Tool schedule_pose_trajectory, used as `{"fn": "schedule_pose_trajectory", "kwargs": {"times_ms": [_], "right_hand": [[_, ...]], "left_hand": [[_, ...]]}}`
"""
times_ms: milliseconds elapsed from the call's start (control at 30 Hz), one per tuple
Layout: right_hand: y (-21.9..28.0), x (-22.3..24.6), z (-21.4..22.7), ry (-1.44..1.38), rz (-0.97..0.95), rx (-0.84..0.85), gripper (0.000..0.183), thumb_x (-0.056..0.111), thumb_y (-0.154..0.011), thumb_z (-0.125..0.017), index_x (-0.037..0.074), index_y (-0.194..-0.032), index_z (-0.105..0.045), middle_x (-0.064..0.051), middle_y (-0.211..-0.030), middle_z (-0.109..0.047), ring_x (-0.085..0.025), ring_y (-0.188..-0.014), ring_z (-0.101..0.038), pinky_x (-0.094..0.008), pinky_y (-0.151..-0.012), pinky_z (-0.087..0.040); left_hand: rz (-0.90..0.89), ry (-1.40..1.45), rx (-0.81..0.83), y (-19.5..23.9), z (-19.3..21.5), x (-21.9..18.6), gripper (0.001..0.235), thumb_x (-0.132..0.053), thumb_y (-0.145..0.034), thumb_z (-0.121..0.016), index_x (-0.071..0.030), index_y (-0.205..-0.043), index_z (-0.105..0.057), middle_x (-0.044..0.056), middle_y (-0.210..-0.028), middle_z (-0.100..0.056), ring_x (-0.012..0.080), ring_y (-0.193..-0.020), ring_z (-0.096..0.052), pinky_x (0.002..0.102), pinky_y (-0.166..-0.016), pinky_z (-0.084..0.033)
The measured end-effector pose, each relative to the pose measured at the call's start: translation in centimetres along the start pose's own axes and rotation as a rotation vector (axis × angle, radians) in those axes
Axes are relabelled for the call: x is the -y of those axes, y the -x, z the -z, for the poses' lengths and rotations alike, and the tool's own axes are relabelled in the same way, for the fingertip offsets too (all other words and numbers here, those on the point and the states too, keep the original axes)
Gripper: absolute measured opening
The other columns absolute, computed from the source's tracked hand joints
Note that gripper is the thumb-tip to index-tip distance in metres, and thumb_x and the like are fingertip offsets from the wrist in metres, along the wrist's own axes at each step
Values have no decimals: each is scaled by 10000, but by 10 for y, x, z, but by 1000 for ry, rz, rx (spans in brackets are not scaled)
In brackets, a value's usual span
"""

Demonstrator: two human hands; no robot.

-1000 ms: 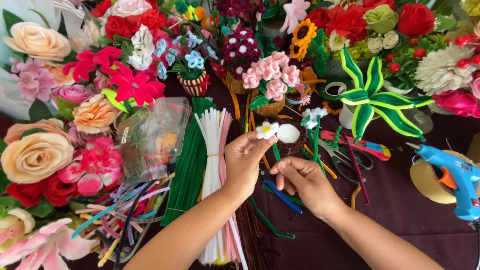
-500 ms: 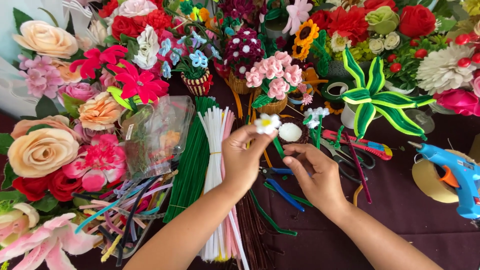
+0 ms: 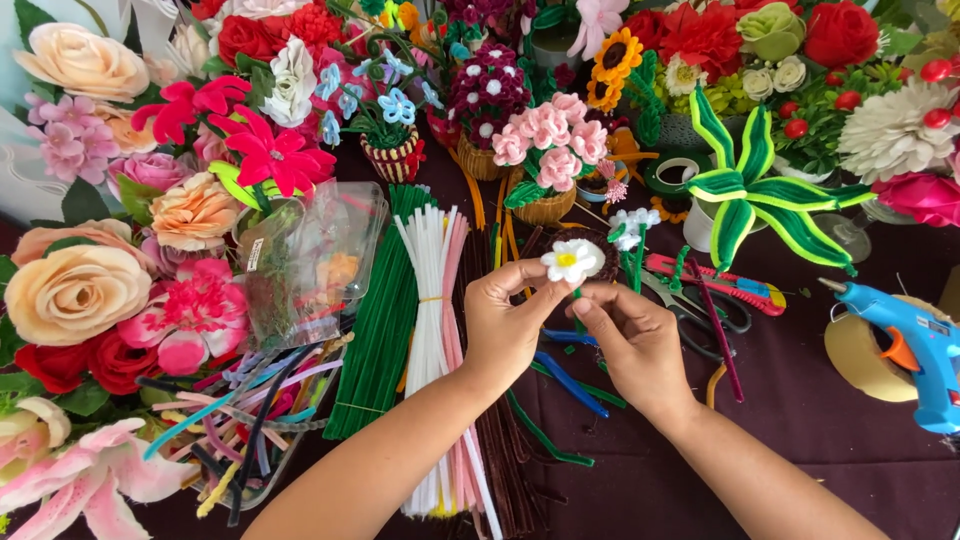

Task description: Gluing small white artificial flowers onto stems and preparing craft wires using pliers

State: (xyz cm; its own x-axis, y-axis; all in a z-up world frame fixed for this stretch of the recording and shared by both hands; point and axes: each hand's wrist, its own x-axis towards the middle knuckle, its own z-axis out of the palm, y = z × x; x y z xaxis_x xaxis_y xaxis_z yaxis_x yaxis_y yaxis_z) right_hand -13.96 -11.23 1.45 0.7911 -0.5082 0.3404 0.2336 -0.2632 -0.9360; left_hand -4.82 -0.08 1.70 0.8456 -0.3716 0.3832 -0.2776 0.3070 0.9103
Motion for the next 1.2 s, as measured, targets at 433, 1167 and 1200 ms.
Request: {"fn": "schedule_pose_trajectory", "kwargs": {"times_ms": [433,1167,1200], "right_hand": [[4,-8,-2,15,-112,78,102,28,-943,-717,-13,-996,-794,-85,-752,-748,-89,-774,-620,-308,-733,-580],[-31,-67,60,1074,319,-108,136,201,-947,-777,108,-1040,-742,-27,-936,-730,-216,-625,-702,-381,-587,-594],[-30,-62,59,1071,321,-104,136,201,-947,-777,108,-1040,-742,-27,-936,-730,-216,-625,-702,-381,-587,-594]], "left_hand": [[96,105,-74,-8,3,-3,91,-136,-869,-828,-96,-949,-806,36,-779,-783,21,-842,-628,314,-965,-501],[113,118,-181,-16,14,-10,291,-192,-1083,-540,-109,-1335,-659,-47,-880,-520,39,-867,-475,230,-852,-418],[112,116,-185,-17,15,-11,291,-192,-1083,-540,-109,-1335,-659,-47,-880,-520,39,-867,-475,230,-852,-418]]}}
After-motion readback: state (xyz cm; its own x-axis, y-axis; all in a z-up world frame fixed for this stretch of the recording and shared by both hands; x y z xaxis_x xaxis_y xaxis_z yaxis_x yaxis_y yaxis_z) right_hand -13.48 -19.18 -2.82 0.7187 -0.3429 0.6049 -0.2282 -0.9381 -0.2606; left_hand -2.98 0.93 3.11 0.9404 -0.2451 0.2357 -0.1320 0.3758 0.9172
